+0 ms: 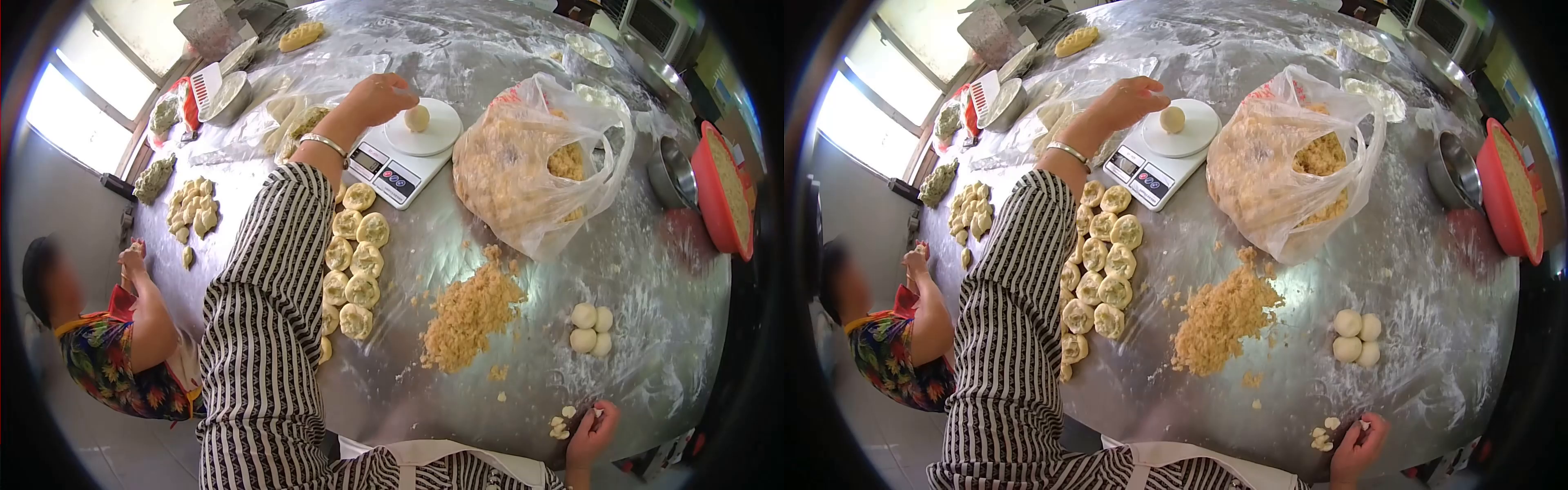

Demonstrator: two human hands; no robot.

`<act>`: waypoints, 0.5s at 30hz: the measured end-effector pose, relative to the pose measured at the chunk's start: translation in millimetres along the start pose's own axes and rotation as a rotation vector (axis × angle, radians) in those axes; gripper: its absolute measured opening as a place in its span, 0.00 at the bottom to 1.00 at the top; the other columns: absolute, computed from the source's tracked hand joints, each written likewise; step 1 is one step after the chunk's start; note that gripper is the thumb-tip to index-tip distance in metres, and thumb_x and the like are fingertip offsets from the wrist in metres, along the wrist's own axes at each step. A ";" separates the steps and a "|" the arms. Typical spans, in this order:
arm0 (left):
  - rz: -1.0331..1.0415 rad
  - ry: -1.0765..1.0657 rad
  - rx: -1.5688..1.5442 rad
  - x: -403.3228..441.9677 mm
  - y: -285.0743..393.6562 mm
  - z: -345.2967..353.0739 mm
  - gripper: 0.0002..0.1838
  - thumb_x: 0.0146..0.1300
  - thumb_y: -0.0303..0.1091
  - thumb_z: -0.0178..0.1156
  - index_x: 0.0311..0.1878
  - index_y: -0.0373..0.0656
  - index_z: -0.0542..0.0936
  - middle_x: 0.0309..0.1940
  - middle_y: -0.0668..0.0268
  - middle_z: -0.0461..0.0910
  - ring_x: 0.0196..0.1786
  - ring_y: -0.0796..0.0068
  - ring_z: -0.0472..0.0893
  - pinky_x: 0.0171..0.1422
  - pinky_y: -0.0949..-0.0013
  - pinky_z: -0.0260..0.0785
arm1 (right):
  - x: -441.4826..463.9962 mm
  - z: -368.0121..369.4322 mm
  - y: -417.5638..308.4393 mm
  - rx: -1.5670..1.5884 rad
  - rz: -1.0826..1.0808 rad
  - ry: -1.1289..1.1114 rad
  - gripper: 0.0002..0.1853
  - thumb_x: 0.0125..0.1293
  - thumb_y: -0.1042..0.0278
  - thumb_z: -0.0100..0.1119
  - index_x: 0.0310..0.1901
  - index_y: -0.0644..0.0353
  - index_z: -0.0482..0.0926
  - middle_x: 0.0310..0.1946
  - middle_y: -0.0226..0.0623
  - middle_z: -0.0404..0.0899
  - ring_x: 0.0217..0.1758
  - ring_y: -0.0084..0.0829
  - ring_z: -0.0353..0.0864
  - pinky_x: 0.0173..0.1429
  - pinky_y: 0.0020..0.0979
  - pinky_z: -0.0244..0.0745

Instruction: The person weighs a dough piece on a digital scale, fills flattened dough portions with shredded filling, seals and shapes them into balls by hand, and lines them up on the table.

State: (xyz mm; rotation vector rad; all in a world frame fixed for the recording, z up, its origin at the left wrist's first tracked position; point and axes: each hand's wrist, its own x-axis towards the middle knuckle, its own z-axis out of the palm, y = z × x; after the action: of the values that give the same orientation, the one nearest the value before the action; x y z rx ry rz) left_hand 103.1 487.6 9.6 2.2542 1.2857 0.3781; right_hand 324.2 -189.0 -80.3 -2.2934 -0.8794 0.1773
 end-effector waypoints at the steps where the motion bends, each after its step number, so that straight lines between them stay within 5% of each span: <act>1: -0.001 -0.003 0.008 -1.6 2.6 2.5 0.35 0.64 0.56 0.69 0.69 0.44 0.83 0.63 0.49 0.86 0.65 0.51 0.85 0.70 0.55 0.76 | 0.6 0.8 2.7 0.002 -0.020 0.010 0.10 0.72 0.80 0.54 0.53 0.64 0.77 0.48 0.36 0.73 0.40 0.26 0.71 0.39 0.27 0.67; 9: 0.052 -0.047 0.166 -0.5 10.0 22.9 0.38 0.64 0.57 0.73 0.74 0.50 0.79 0.64 0.47 0.84 0.65 0.48 0.84 0.70 0.53 0.76 | -0.7 0.3 0.6 0.021 -0.039 0.028 0.11 0.70 0.80 0.56 0.53 0.65 0.77 0.49 0.37 0.73 0.39 0.28 0.72 0.38 0.28 0.68; 15: 0.219 -0.008 0.347 -8.3 7.2 39.3 0.32 0.61 0.55 0.74 0.66 0.50 0.84 0.53 0.52 0.89 0.59 0.45 0.86 0.68 0.51 0.77 | 0.7 -1.7 -2.6 -0.008 -0.057 0.036 0.12 0.70 0.79 0.58 0.53 0.64 0.78 0.49 0.40 0.76 0.41 0.30 0.75 0.39 0.29 0.72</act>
State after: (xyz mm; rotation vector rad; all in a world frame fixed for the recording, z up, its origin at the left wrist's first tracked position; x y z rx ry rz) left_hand 122.6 465.9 -18.9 2.6969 1.1764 0.2355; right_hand 323.9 -188.0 -77.3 -2.2693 -0.9277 0.1073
